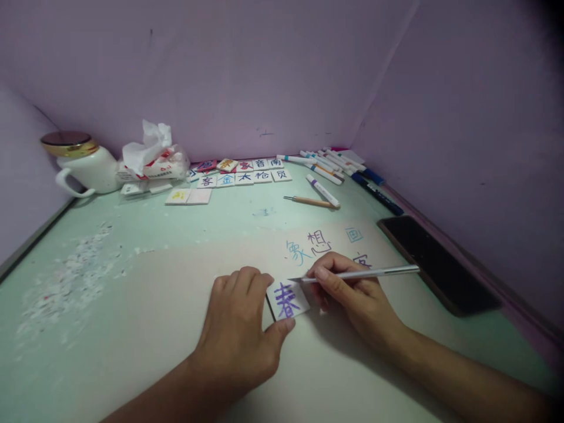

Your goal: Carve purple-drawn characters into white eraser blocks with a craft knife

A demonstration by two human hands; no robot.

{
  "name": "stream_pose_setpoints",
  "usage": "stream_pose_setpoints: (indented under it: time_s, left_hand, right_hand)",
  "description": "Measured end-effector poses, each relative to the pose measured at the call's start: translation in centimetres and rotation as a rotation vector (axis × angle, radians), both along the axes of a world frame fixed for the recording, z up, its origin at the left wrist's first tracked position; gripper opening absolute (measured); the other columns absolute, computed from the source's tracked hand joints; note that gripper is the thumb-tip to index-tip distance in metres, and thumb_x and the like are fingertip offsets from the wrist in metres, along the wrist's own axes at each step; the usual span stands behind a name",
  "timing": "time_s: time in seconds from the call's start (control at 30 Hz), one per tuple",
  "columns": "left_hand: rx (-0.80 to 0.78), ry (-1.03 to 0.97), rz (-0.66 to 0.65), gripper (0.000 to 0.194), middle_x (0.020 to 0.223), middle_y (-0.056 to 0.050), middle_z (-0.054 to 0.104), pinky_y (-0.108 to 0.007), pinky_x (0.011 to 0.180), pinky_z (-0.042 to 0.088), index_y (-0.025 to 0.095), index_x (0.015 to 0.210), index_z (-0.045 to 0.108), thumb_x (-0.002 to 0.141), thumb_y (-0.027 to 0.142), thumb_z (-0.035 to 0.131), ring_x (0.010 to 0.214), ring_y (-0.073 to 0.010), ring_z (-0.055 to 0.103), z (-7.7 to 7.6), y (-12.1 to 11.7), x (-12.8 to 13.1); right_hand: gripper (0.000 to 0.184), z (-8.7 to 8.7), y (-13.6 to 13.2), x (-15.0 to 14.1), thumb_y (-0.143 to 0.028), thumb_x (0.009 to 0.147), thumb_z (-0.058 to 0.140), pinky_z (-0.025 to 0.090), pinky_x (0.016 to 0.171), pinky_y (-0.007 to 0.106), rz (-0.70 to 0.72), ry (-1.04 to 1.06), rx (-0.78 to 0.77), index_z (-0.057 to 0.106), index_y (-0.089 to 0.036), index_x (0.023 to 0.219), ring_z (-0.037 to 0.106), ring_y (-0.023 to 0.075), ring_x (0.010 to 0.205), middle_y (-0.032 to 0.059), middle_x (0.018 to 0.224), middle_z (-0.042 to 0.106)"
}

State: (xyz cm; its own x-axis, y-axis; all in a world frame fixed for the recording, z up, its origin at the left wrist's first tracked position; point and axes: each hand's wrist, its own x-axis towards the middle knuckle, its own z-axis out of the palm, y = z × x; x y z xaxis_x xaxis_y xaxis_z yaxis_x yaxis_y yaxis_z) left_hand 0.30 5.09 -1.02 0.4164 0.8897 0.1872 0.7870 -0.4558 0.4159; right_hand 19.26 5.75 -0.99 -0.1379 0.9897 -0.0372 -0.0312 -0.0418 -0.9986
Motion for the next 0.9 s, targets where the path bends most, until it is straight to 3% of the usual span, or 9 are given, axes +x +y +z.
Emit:
stream_pose_setpoints:
  time_s: [0.13, 0.33, 0.57, 0.9]
  left_hand:
    - [-0.019, -0.017, 0.003, 0.030, 0.097, -0.008, 0.055, -0.045, 0.079, 0.036, 0.018, 0.101, 0.050, 0.074, 0.028, 0.060, 0.089, -0.0250, 0.050, 0.17, -0.02, 0.09]
    - [-0.057, -0.023, 0.005, 0.029, 0.094, -0.007, 0.056, -0.045, 0.079, 0.036, 0.018, 0.098, 0.052, 0.072, 0.028, 0.062, 0.087, -0.0252, 0.050, 0.38, 0.21, 0.18]
    - [-0.048, -0.030, 0.002, 0.028, 0.093, -0.007, 0.055, -0.046, 0.079, 0.037, 0.017, 0.097, 0.052, 0.073, 0.029, 0.061, 0.087, -0.0257, 0.050, 0.28, 0.12, 0.18]
    - [-0.071, -0.026, 0.007, 0.026, 0.092, -0.007, 0.055, -0.045, 0.079, 0.036, 0.018, 0.094, 0.053, 0.072, 0.028, 0.062, 0.087, -0.0254, 0.050, 0.44, 0.22, 0.36]
  right_hand:
    - [0.021, -0.25, 0.04, 0.03, -0.038, 0.087, 0.056, 0.034, 0.053, 0.025, 0.016, -0.022, -0.009, 0.056, -0.019, 0.077, 0.046, 0.0104, 0.053, -0.0037, 0.056, 0.052]
    - [0.027, -0.55, -0.02, -0.36, -0.041, 0.092, 0.046, 0.033, 0.051, 0.025, -0.027, -0.148, 0.153, 0.053, -0.019, 0.077, 0.044, 0.0099, 0.051, -0.0051, 0.053, 0.048]
    - [0.019, -0.63, -0.40, -0.44, -0.031, 0.094, 0.041, 0.036, 0.053, 0.024, 0.023, -0.352, 0.297, 0.053, -0.021, 0.082, 0.046, 0.0101, 0.056, -0.0040, 0.061, 0.049]
    - [0.018, -0.91, -0.40, -0.48, -0.028, 0.095, 0.039, 0.035, 0.053, 0.024, 0.058, -0.407, 0.320, 0.051, -0.022, 0.083, 0.044, 0.0101, 0.056, -0.0042, 0.063, 0.047]
